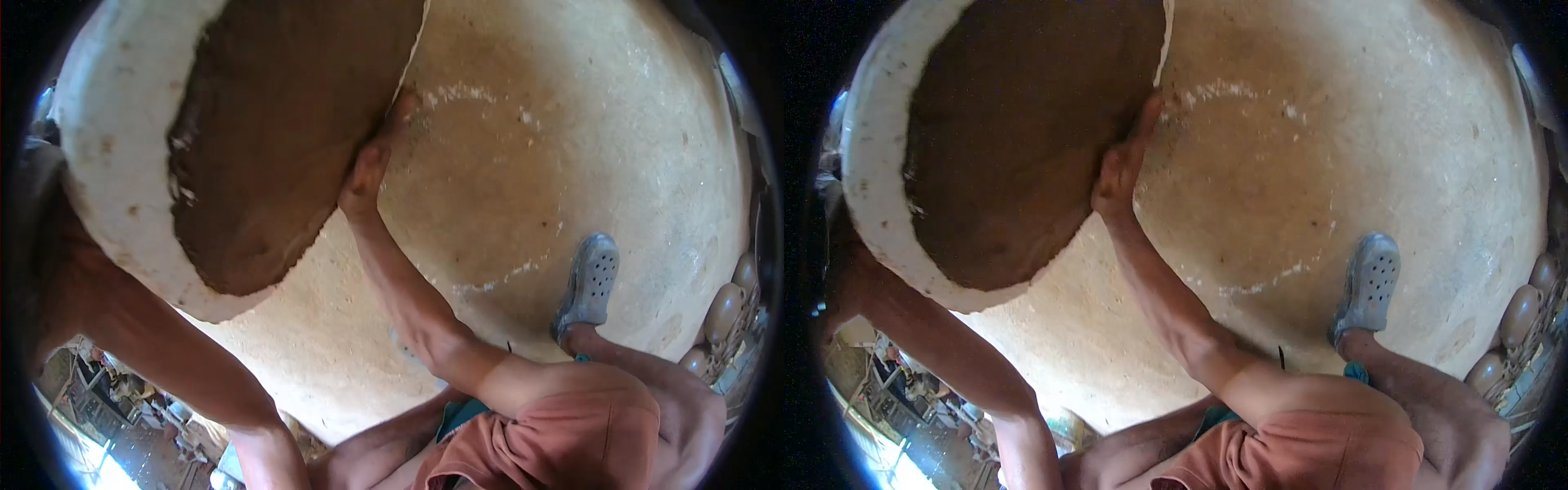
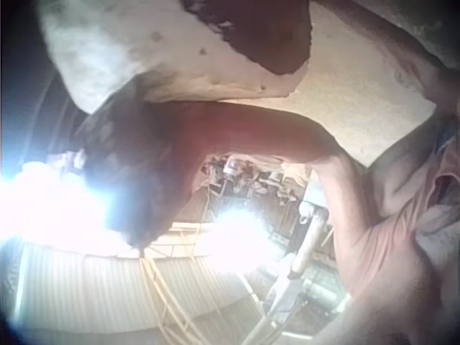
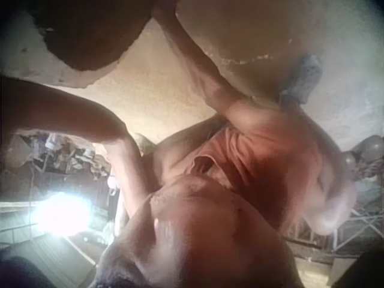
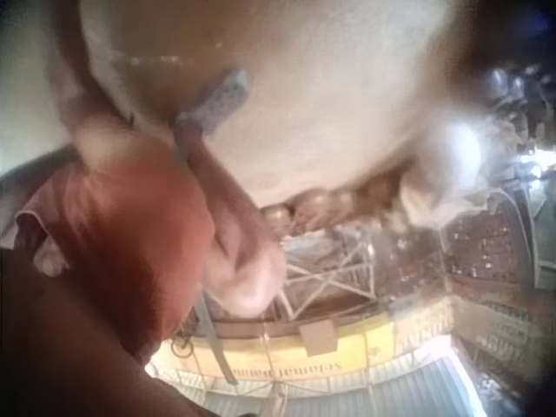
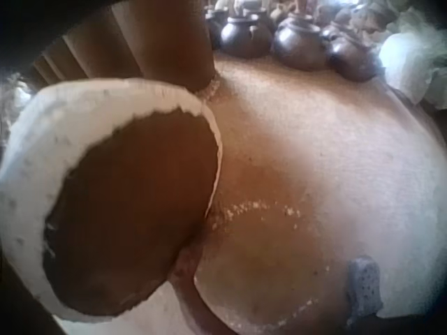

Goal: The person scrapes clay residue from the interior and edges of a large pottery mold by hand and using a small plastic scraper.

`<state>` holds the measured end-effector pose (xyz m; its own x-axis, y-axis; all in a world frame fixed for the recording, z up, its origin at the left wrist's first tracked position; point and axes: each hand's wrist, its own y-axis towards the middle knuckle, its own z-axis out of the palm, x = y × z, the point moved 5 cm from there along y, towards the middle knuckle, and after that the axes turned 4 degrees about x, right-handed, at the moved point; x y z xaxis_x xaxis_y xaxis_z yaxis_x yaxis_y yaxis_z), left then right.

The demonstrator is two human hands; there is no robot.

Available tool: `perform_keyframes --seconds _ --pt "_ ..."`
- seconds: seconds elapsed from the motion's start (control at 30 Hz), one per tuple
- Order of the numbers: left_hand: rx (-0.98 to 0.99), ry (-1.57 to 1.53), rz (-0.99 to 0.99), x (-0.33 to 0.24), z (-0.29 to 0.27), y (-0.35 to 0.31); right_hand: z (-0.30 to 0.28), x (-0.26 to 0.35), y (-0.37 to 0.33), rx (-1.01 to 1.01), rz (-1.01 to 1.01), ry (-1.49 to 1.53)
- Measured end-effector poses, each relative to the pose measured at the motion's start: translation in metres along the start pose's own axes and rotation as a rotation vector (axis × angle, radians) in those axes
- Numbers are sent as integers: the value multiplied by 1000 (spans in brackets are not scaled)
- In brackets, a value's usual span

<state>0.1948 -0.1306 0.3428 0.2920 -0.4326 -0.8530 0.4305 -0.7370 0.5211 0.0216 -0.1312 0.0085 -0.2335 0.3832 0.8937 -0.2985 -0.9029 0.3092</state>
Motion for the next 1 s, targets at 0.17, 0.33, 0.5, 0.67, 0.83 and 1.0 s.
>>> perform_keyframes --seconds 0.17,0.33,0.5,0.67,0.83,1.0 --pt "27 -53 -15 1 -1 -7 -5 15 -5 9 -76 62" --pt "53 -109 0 5 1 5 12 27 -8 20 74 -146" --pt "67 -175 30 9 10 15 16 50 -5 4 -79 -246" --pt "78 -199 27 -1 3 8 28 43 -13 -73 -50 145" --pt "78 -214 35 7 4 16 32 83 -13 47 -1 -135" --pt "75 -236 54 10 12 20 36 96 1 -29 -100 -59"
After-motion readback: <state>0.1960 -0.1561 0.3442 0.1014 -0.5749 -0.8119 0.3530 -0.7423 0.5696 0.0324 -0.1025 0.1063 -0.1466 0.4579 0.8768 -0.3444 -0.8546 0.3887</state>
